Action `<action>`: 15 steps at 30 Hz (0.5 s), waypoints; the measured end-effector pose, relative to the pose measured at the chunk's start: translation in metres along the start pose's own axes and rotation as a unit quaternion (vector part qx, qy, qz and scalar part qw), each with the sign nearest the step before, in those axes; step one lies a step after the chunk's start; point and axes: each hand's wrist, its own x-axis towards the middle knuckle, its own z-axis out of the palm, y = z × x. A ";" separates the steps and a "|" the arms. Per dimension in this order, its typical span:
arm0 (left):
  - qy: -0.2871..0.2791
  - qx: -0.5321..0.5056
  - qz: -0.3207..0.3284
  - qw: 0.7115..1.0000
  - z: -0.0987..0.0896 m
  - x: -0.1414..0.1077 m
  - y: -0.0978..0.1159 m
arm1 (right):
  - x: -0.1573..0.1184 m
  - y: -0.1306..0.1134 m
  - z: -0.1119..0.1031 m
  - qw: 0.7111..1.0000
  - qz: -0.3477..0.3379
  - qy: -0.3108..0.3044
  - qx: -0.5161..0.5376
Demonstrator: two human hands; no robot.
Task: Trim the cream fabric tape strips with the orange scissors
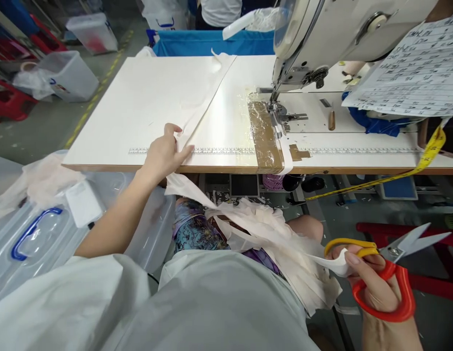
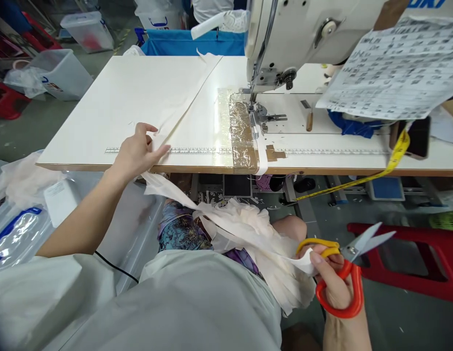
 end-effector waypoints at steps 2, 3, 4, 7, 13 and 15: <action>0.001 0.118 0.021 0.993 -0.002 -0.004 0.003 | 0.001 -0.004 0.007 0.999 0.014 -0.040 0.009; -0.003 0.169 0.021 0.985 -0.004 -0.006 0.004 | 0.001 -0.006 0.008 0.998 0.007 -0.056 0.012; -0.009 0.214 0.020 0.977 -0.007 -0.007 0.005 | 0.000 -0.008 0.009 0.997 -0.006 -0.069 0.020; -0.057 0.330 0.017 0.942 -0.019 -0.008 0.007 | -0.004 -0.015 0.006 0.994 -0.049 -0.062 0.080; -0.183 0.430 0.078 0.880 -0.035 -0.001 0.013 | -0.009 -0.019 -0.004 0.991 -0.045 -0.022 0.122; -0.158 0.439 0.077 0.881 -0.032 0.006 0.013 | -0.009 -0.016 -0.006 0.992 -0.049 -0.026 0.117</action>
